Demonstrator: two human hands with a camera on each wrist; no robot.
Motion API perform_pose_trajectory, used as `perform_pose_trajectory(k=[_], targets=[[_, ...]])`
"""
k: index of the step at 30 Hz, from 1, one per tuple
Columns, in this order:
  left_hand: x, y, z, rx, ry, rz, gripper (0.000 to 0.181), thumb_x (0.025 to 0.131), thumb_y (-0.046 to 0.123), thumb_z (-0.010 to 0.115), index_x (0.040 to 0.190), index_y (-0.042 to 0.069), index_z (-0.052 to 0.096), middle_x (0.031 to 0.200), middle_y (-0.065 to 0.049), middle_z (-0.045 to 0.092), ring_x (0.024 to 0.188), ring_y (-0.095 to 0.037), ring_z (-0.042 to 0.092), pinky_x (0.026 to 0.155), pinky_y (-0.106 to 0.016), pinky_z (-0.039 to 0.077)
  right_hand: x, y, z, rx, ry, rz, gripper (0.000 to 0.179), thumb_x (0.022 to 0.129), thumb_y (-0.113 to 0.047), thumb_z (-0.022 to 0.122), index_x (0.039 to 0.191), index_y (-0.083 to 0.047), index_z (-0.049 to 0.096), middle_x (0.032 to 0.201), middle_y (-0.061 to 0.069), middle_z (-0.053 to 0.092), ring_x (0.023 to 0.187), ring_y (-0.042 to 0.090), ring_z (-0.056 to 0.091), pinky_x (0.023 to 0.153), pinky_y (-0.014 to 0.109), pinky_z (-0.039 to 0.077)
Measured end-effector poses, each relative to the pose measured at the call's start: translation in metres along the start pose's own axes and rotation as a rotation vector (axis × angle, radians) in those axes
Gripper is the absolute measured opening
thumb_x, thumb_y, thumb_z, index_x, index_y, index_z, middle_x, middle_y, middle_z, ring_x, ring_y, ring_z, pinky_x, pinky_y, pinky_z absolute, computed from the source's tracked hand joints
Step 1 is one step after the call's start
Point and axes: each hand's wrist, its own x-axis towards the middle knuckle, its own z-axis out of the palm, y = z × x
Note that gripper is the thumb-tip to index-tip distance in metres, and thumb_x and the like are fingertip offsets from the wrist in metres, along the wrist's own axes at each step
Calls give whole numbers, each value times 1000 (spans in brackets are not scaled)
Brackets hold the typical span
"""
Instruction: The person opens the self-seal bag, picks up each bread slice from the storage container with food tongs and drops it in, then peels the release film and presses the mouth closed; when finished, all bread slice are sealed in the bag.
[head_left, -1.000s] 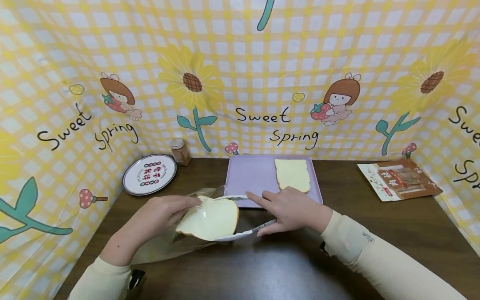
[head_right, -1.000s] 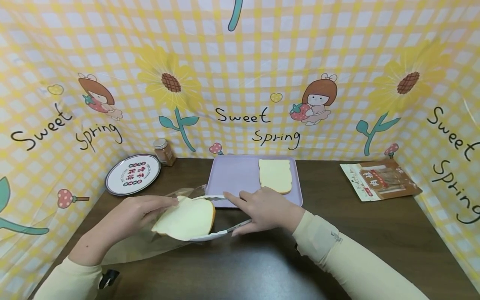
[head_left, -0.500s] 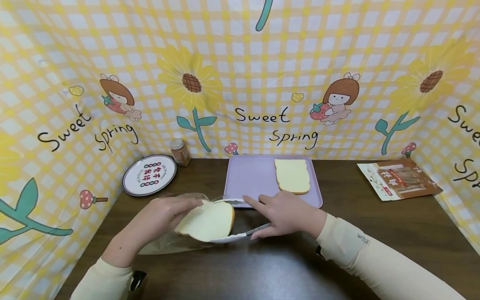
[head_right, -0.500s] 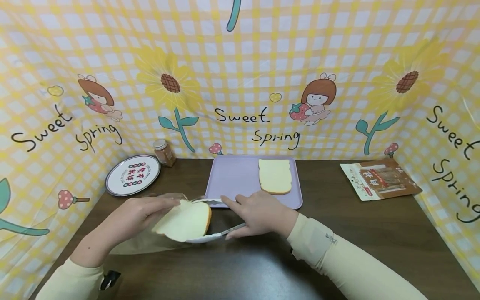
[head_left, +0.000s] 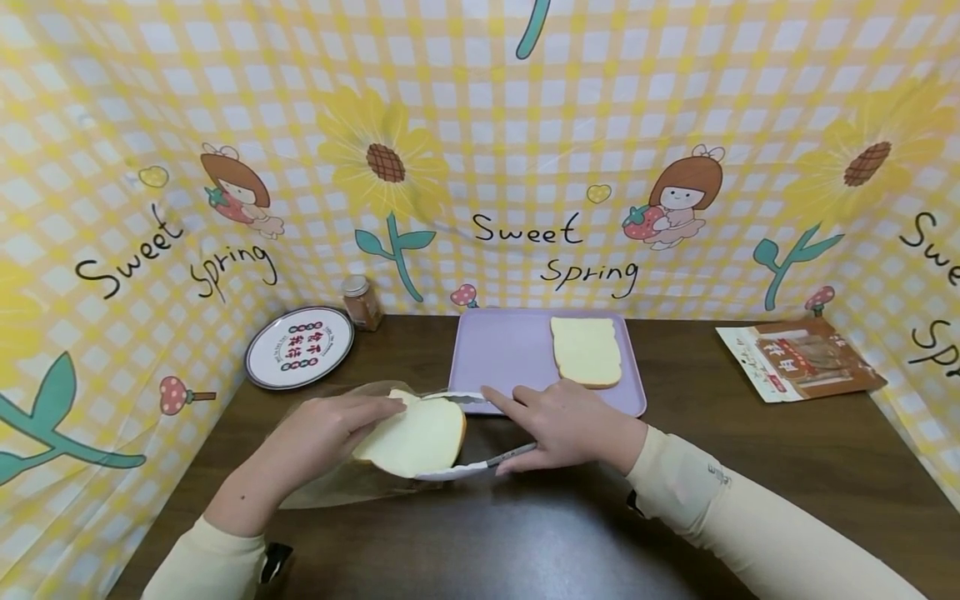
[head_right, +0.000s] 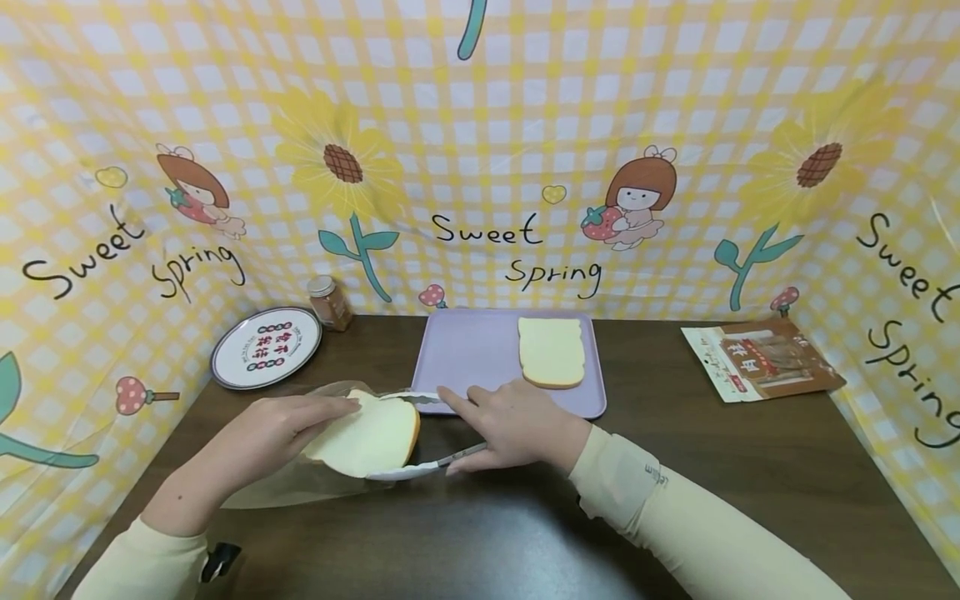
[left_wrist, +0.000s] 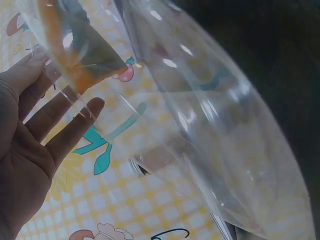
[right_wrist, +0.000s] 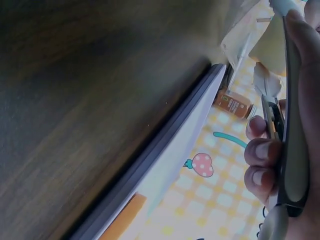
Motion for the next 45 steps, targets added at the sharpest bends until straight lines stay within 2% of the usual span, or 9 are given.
perform_pose_trajectory(k=[7,14,25,28,35,39,45], targets=[[1,2,4,55,12,-32,36,94,12,79,127,25,79,126,7,80,110,-20,79,77,-41,67,2,-7,3,-99,46,-24,102,89,-90,53,159,-16,51,89,-5,63,45,10,36,40,29,32],[2,5,4,48,26,-46,36,94,11,79,127,24,79,127,4,80,110,-22,79,75,-41,67,4,-11,3,-137,72,-19,102,88,-91,52,159,-17,52,89,-6,65,45,11,40,40,29,32],[3,8,5,33,46,-39,33,95,13,79,126,22,79,125,1,81,107,-21,80,78,-41,68,9,-12,6,-97,49,-12,103,89,-91,53,159,-16,51,87,-5,64,45,10,36,40,29,33],[3,8,5,36,42,-52,34,96,12,78,128,22,79,127,2,81,110,-21,80,80,-42,68,10,-12,7,-83,34,-8,102,89,-90,53,160,-16,50,88,-5,64,46,9,36,40,30,35],[4,6,6,26,38,-90,34,98,11,77,130,19,78,130,-3,79,115,-27,79,85,-47,67,12,-12,7,-86,23,-7,102,91,-90,50,161,-16,48,90,-5,65,46,9,37,42,30,39],[3,7,6,12,39,-80,33,97,12,77,129,21,78,129,-2,80,114,-25,79,86,-46,67,12,-12,7,-82,26,-4,102,90,-90,52,161,-16,48,91,-4,65,47,9,40,43,30,42],[5,9,6,7,60,-22,33,95,10,78,127,18,79,124,0,82,109,-22,80,87,-43,67,15,-12,8,-88,46,-13,102,90,-90,52,160,-16,49,90,-5,65,47,10,42,43,31,43]])
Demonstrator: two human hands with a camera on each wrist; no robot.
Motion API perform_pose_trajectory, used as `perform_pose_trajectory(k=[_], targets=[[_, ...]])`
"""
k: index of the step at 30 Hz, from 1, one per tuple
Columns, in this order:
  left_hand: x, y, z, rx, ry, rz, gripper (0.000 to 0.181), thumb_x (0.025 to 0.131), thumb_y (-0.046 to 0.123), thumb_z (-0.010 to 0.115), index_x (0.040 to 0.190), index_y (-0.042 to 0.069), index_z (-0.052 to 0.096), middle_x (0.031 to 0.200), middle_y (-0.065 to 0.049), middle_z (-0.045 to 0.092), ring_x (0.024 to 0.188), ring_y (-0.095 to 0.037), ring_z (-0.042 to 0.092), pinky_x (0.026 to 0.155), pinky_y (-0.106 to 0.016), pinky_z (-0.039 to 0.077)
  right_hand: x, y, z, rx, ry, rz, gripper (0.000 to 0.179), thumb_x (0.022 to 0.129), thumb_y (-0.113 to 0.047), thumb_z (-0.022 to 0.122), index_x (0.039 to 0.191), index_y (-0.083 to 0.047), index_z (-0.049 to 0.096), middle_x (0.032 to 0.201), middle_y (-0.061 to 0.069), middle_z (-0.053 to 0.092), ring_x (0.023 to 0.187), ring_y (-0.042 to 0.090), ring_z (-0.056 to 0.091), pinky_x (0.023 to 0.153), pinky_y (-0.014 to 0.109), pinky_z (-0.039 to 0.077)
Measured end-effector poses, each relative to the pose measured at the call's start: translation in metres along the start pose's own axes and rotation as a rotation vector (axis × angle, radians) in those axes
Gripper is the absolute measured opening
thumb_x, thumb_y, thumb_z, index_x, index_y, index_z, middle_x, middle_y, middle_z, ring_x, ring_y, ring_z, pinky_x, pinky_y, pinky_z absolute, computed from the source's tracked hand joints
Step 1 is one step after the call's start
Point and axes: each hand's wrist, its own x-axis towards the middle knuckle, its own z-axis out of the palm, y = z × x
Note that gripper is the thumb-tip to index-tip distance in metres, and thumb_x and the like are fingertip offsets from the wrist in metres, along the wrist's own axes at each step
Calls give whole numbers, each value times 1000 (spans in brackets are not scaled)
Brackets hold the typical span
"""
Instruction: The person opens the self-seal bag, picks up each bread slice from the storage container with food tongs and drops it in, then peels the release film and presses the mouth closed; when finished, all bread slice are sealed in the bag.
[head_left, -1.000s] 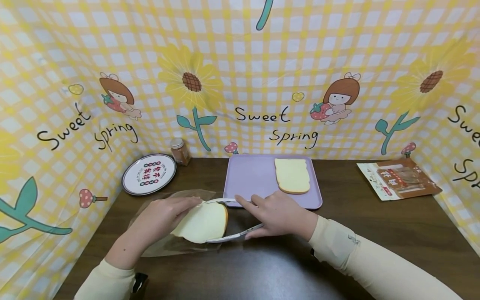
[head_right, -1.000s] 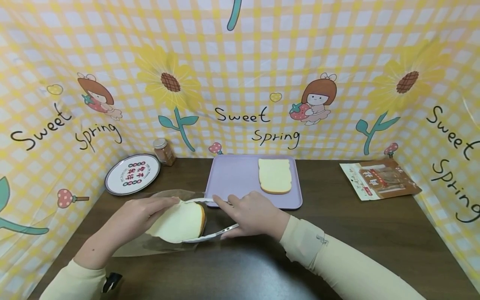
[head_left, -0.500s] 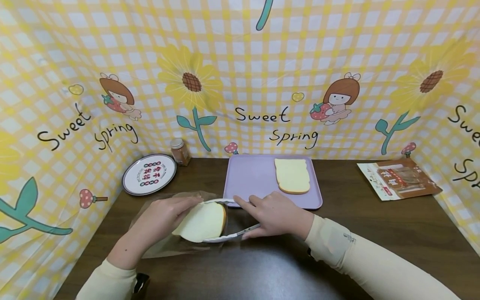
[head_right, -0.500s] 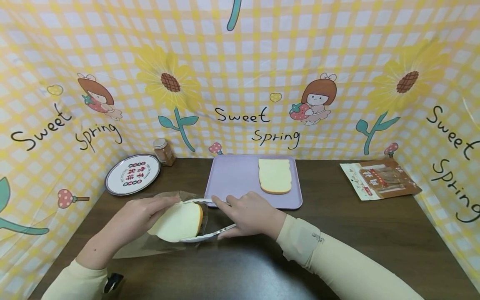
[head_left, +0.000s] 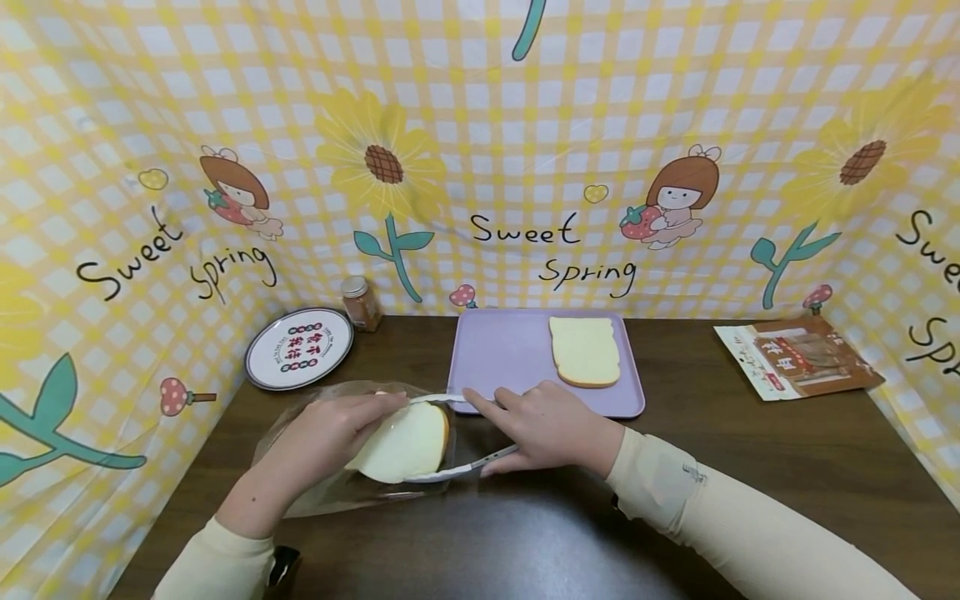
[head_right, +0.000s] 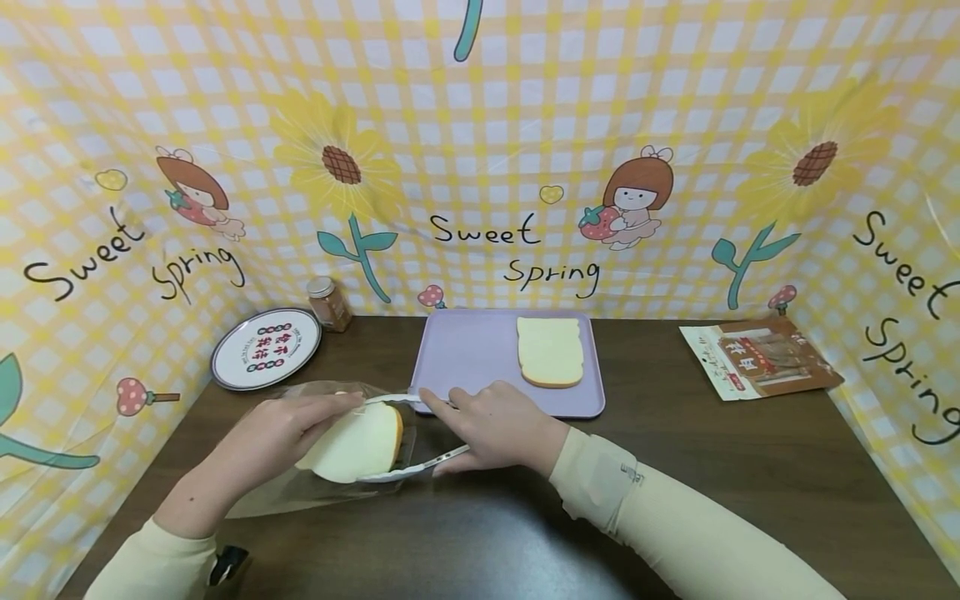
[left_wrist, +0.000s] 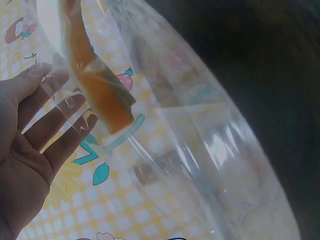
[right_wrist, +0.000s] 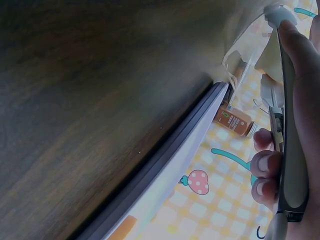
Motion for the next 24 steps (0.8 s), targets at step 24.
perform_pose_trajectory(k=[24], targets=[[0,1,-2,13,75,5,32,94,10,80,125,18,79,121,3,82,106,-19,81,86,-43,67,3,2,-1,-25,49,-25,103,89,-90,54,160,-15,49,92,-5,65,49,10,47,44,30,45]])
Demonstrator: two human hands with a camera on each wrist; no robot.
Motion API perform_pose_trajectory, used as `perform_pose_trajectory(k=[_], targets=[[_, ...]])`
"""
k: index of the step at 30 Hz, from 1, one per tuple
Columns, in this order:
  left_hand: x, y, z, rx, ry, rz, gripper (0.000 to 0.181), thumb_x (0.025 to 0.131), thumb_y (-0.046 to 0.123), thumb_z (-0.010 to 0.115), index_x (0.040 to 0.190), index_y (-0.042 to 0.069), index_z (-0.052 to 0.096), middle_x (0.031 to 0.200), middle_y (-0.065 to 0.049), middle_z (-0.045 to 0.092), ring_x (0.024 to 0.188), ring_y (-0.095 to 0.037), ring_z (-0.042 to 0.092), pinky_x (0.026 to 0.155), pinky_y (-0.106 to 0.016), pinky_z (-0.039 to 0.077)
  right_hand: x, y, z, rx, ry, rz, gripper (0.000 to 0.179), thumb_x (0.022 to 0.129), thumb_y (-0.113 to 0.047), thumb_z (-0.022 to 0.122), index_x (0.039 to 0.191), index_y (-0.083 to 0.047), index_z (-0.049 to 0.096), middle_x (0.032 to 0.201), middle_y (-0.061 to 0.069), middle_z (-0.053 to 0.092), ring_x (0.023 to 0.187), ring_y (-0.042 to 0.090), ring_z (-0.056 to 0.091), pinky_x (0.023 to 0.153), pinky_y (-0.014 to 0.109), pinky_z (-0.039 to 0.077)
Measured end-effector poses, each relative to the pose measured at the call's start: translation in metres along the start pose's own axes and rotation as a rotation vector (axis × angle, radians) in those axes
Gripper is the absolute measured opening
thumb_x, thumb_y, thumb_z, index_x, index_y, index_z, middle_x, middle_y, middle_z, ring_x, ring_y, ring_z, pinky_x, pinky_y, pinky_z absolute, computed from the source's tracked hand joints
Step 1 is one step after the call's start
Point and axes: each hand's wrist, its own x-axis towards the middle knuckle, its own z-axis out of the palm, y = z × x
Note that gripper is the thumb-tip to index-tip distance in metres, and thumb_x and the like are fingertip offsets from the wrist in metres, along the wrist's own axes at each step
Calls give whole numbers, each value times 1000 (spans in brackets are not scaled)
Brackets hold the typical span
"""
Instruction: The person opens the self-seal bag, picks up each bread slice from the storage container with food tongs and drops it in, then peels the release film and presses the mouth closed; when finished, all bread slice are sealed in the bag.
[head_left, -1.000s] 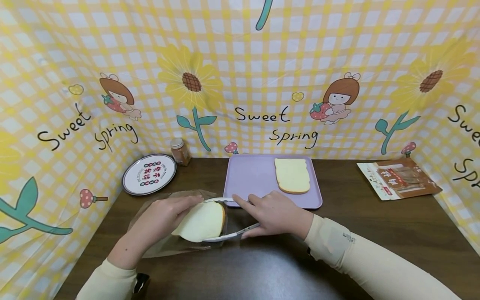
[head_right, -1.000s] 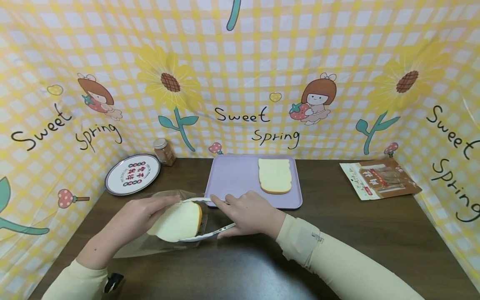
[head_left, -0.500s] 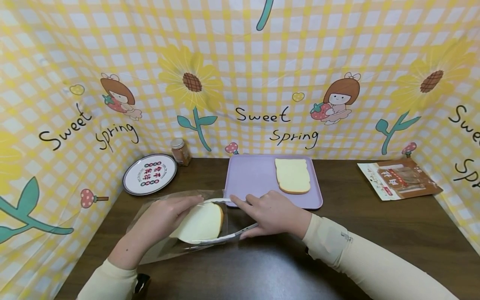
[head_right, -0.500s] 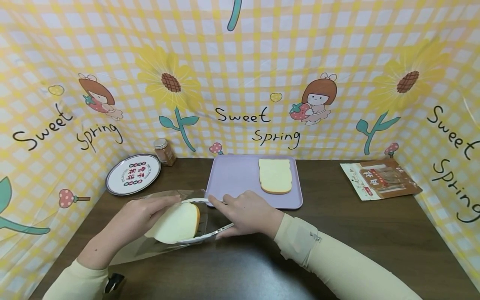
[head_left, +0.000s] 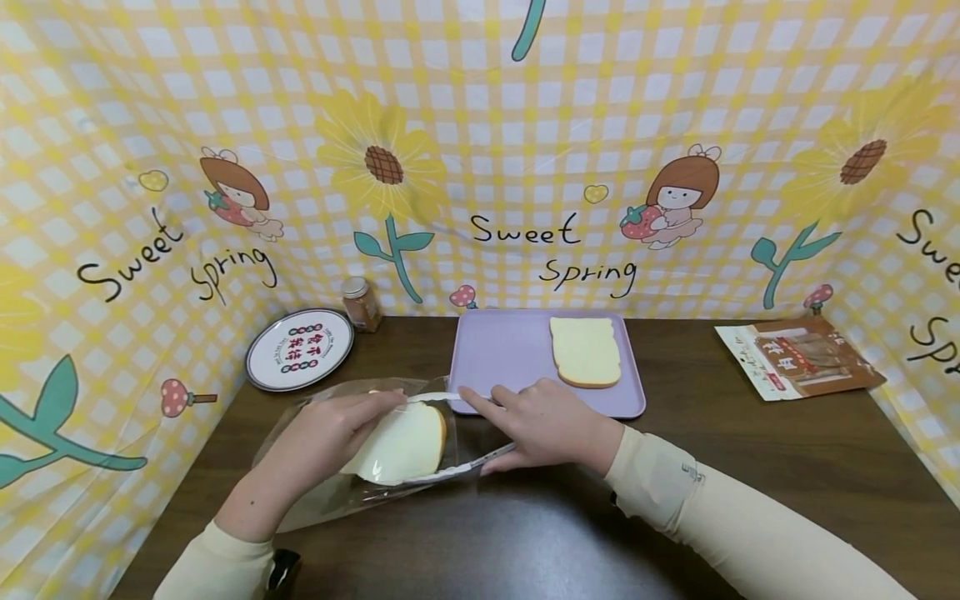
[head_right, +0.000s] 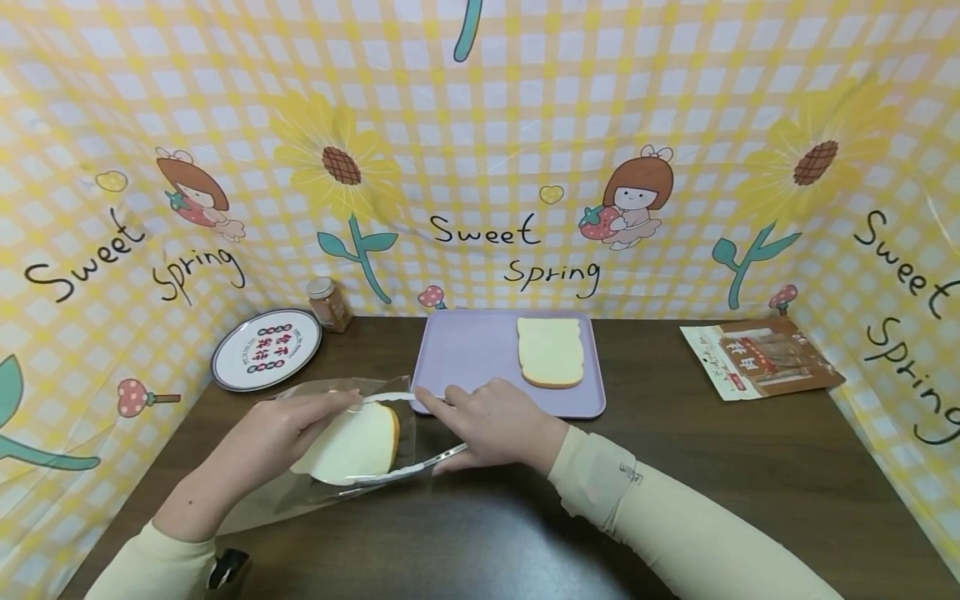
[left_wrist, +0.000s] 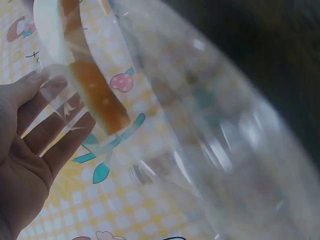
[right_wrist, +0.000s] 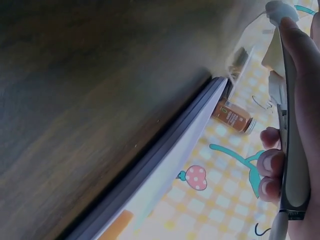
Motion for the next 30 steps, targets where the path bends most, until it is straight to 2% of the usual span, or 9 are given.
perform_pose_trajectory(k=[5,9,12,23,26,30], targets=[[-1,1,-4,5,16,-24,35,93,10,80,126,21,79,123,0,82,109,-25,80,84,-47,67,-2,2,1,-17,-18,14,103,88,-90,55,160,-16,50,92,-5,66,50,11,49,44,31,45],[-1,1,-4,9,9,-12,35,94,9,79,127,21,79,124,0,81,109,-23,80,81,-45,67,-3,1,3,-14,-44,22,103,89,-91,53,160,-16,50,91,-5,66,49,11,49,43,31,44],[-2,1,-2,-2,0,-7,35,95,9,79,128,19,78,125,1,81,111,-22,80,83,-44,68,-3,2,3,2,-49,13,103,89,-91,51,160,-17,49,91,-6,66,49,10,48,43,31,43],[-3,-1,1,-52,-18,9,37,93,2,79,127,16,78,125,1,81,106,-19,81,84,-38,68,-3,12,7,88,131,-130,104,85,-88,62,157,-12,54,90,-6,62,48,9,41,44,29,43],[-3,-1,1,-80,-40,7,37,94,3,78,129,18,78,127,3,81,109,-17,81,86,-37,68,0,14,10,91,130,-150,105,86,-89,61,158,-13,53,90,-6,61,48,10,42,45,30,44],[-2,-1,2,-99,-58,21,37,96,6,77,130,19,77,129,4,80,112,-17,80,88,-37,68,5,17,12,101,83,-162,104,88,-88,59,159,-11,51,91,-6,62,50,9,44,47,30,48]])
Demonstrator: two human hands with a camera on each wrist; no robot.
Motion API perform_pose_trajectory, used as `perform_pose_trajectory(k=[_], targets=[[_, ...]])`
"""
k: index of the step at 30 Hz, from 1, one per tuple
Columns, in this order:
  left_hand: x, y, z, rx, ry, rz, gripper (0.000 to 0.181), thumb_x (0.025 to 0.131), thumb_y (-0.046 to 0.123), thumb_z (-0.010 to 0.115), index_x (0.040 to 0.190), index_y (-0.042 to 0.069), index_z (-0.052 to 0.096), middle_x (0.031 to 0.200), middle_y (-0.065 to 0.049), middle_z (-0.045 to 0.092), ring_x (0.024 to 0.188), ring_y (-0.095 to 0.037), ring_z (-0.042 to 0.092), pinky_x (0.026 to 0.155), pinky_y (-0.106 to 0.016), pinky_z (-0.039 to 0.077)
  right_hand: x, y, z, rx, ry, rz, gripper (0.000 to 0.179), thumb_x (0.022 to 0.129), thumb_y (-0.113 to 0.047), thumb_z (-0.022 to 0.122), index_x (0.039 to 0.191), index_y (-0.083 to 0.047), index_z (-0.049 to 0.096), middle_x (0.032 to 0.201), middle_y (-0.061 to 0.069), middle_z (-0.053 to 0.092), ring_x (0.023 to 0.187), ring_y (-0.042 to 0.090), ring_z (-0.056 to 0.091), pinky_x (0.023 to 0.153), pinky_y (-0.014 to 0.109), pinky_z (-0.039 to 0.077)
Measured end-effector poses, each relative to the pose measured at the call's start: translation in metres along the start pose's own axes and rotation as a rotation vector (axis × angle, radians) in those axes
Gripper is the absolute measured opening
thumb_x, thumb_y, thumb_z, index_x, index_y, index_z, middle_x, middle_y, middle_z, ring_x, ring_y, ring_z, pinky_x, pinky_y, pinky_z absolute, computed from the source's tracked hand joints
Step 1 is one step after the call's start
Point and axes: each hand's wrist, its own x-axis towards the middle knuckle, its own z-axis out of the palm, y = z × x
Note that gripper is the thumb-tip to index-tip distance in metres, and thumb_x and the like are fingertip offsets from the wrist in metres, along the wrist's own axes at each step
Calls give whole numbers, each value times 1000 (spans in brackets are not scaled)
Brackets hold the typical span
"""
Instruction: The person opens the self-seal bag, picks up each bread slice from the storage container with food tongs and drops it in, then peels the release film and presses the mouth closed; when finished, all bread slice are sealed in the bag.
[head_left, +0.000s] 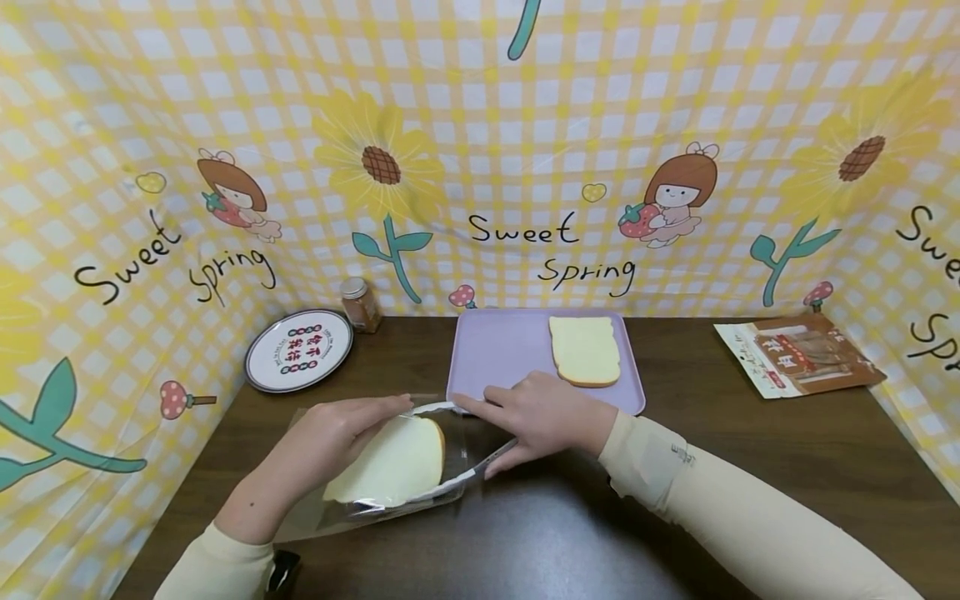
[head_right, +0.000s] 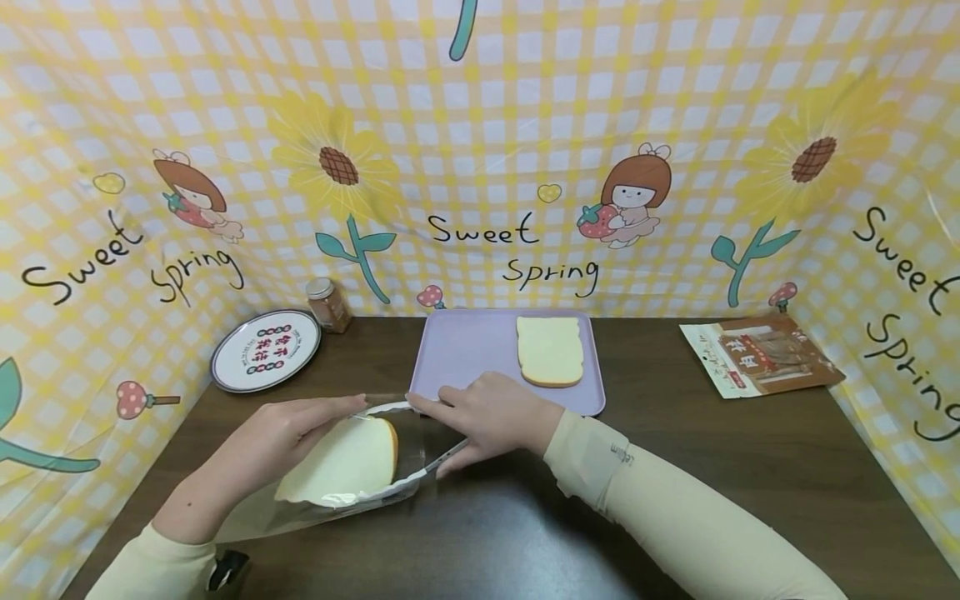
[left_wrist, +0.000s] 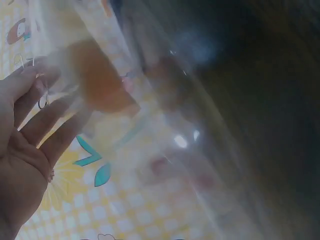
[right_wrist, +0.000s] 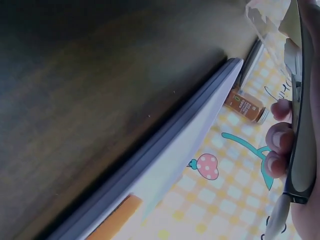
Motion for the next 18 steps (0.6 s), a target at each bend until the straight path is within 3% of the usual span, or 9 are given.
perform_pose_trajectory(k=[11,18], targets=[[2,1,0,20,0,15,41,96,10,78,135,24,75,131,5,79,112,-16,80,86,-37,68,6,2,2,101,-119,36,103,90,-86,58,163,-14,45,101,-6,67,53,8,45,51,29,49],[3,2,1,-3,1,26,42,95,8,78,134,23,75,131,5,79,112,-17,80,87,-37,68,11,0,3,83,-155,49,104,90,-88,55,162,-15,44,102,-7,67,53,7,45,52,29,52]])
